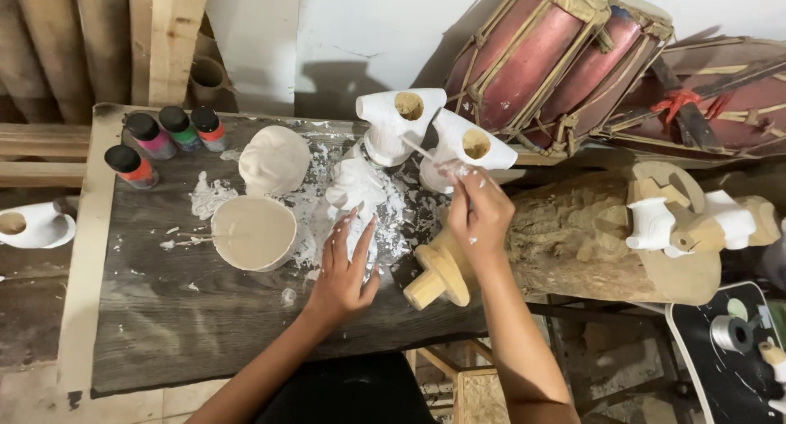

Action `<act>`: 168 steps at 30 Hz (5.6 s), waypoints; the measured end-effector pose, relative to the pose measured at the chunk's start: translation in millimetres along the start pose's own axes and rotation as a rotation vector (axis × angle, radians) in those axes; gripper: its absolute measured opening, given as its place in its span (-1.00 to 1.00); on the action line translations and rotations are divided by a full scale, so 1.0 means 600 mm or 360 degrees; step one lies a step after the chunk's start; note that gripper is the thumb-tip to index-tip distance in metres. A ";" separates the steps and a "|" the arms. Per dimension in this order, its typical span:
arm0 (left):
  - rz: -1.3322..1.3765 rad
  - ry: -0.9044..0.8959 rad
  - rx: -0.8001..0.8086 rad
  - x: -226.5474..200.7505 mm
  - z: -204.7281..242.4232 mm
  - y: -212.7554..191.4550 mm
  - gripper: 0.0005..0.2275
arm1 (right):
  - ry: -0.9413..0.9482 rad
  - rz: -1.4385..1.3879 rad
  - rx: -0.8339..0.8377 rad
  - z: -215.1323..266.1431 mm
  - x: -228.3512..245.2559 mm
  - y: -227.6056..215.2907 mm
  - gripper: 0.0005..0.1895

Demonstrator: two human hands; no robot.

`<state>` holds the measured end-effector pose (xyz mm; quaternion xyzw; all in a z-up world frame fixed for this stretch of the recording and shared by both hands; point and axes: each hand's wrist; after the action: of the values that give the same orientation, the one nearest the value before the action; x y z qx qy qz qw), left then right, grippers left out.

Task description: Applying a white coating or plaster to toy molds using a small wooden stick

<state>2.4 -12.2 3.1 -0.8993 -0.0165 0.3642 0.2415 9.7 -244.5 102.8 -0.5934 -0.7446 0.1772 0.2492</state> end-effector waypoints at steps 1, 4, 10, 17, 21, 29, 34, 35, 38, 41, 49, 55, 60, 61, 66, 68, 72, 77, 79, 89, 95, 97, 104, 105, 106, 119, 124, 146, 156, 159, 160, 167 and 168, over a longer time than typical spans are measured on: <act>0.0006 -0.0018 0.0004 -0.001 0.000 0.000 -0.38 | 0.0029 -0.0021 0.0034 -0.005 0.011 -0.009 -0.90; -0.0011 -0.0030 0.0006 0.003 0.003 0.008 -0.38 | 0.0053 -0.0044 0.0093 -0.004 0.021 -0.012 -0.90; -0.0060 -0.0050 0.0007 -0.005 -0.008 0.013 -0.36 | 0.0097 -0.0138 0.0379 0.006 0.015 0.005 -0.86; -0.0057 -0.0113 -0.0016 -0.006 0.002 0.017 -0.35 | 0.0021 -0.0028 0.0394 -0.029 0.051 -0.017 -0.92; -0.0083 -0.0129 -0.0050 -0.020 -0.006 0.017 -0.35 | -0.0013 0.0076 0.0364 0.028 -0.011 0.000 -0.92; -0.0032 -0.0196 -0.0056 -0.033 -0.008 0.014 -0.34 | 0.0017 0.0040 0.0420 0.016 0.019 -0.006 -0.89; -0.0113 -0.0182 -0.0076 -0.025 0.000 0.016 -0.34 | 0.0036 -0.0008 0.0296 0.013 -0.005 0.002 -0.89; -0.0123 -0.0184 -0.0082 -0.024 0.005 0.018 -0.33 | 0.0050 -0.0026 0.0269 0.012 -0.006 -0.004 -0.88; -0.0115 -0.0176 -0.0085 -0.029 -0.005 0.014 -0.33 | 0.0062 -0.0129 0.0211 -0.025 0.020 -0.032 -0.83; -0.0065 -0.0161 -0.0046 -0.027 -0.004 0.013 -0.32 | -0.0035 -0.0044 0.0060 -0.054 0.036 -0.050 -0.91; -0.0071 -0.0122 -0.0054 -0.024 -0.011 0.009 -0.34 | -0.0064 0.0028 -0.0070 -0.052 0.050 -0.042 -0.91; -0.0033 -0.0163 -0.0007 -0.016 -0.013 0.011 -0.34 | 0.0051 0.0018 -0.0062 0.013 0.021 -0.026 -0.92; -0.0021 -0.0134 0.0010 -0.020 -0.018 0.004 -0.35 | 0.0130 0.0025 -0.0015 0.025 0.031 -0.014 -0.94; -0.0014 -0.0138 0.0012 -0.023 -0.020 0.001 -0.36 | 0.0139 0.0017 0.0011 0.019 0.036 -0.016 -0.94; -0.0009 -0.0153 0.0009 -0.031 -0.027 -0.004 -0.36 | 0.0149 0.0047 0.0027 0.019 0.013 -0.014 -0.95; -0.0028 -0.0113 0.0000 -0.036 -0.031 -0.006 -0.38 | 0.0128 0.0067 -0.0028 0.005 0.017 -0.027 -0.96; -0.0008 -0.0096 -0.0008 -0.038 -0.033 -0.008 -0.40 | 0.0139 0.0073 -0.0061 -0.065 0.052 -0.056 -0.92; -0.0014 -0.0090 -0.0031 -0.040 -0.030 -0.003 -0.36 | 0.0094 0.0080 -0.0168 -0.064 0.042 -0.042 -0.93; -0.0041 -0.0083 -0.0044 -0.034 -0.031 -0.001 -0.37 | 0.0101 0.0073 -0.0166 -0.040 0.040 -0.033 -0.93; -0.0115 -0.0095 -0.0018 -0.018 -0.023 0.021 -0.34 | 0.0166 0.0018 0.0047 0.025 0.028 -0.020 -0.96; -0.0143 -0.0162 -0.0004 -0.022 -0.017 0.029 -0.33 | 0.0086 0.0025 -0.0076 -0.039 0.032 -0.033 -0.94; -0.0152 -0.0199 0.0011 -0.028 -0.015 0.028 -0.33 | 0.0051 0.0008 -0.0102 -0.052 0.026 -0.035 -0.93; -0.0248 -0.0184 -0.0063 -0.021 -0.009 0.035 -0.32 | -0.0021 -0.0027 -0.0120 -0.051 0.029 -0.030 -0.91; -0.0260 -0.0186 -0.0074 -0.019 -0.009 0.035 -0.32 | -0.0029 -0.0040 -0.0125 -0.036 0.020 -0.028 -0.91; -0.0258 -0.0190 -0.0084 -0.016 -0.008 0.035 -0.29 | -0.0019 -0.0021 -0.0132 -0.022 0.011 -0.025 -0.92; 0.0138 -0.0491 0.0340 -0.024 0.004 0.014 -0.24 | -0.0019 0.0018 0.0030 -0.074 0.046 -0.043 -0.88; 0.0214 -0.0487 0.0386 -0.026 -0.003 -0.004 -0.23 | 0.0131 0.0091 -0.0043 -0.072 0.045 -0.043 -0.89; 0.0293 -0.0215 0.0520 -0.010 -0.011 -0.053 -0.35 | 0.0161 0.0098 0.0057 -0.046 0.135 -0.031 -0.83; 0.0303 -0.0013 0.0565 0.010 0.014 -0.074 -0.37 | 0.0089 0.0192 0.0024 -0.093 0.138 0.018 -0.72; 0.0348 -0.0045 0.0675 0.016 0.010 -0.081 -0.34 | 0.0105 0.0200 0.0020 -0.081 0.143 0.023 -0.77; 0.0367 -0.0155 0.0796 0.018 0.008 -0.082 -0.31 | 0.0108 0.0238 0.0028 -0.070 0.148 0.017 -0.75; 0.0406 -0.0064 0.0729 0.022 0.003 -0.104 -0.31 | 0.0030 0.0325 -0.0051 -0.015 0.163 0.011 -0.78; 0.0403 -0.0049 0.0719 0.027 -0.001 -0.101 -0.31 | 0.0019 0.0328 -0.0065 -0.020 0.164 0.013 -0.78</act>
<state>23.5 44.4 19.7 -0.8118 0.1742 0.3997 0.3885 6.1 -147.6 124.2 -0.6729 -0.6815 0.1833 0.2218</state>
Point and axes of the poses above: each hand's wrist, its own z-axis away from the middle knuckle, its own y-axis out of the palm, x = y × z, and after that the axes turned 12 degrees about z, right-handed
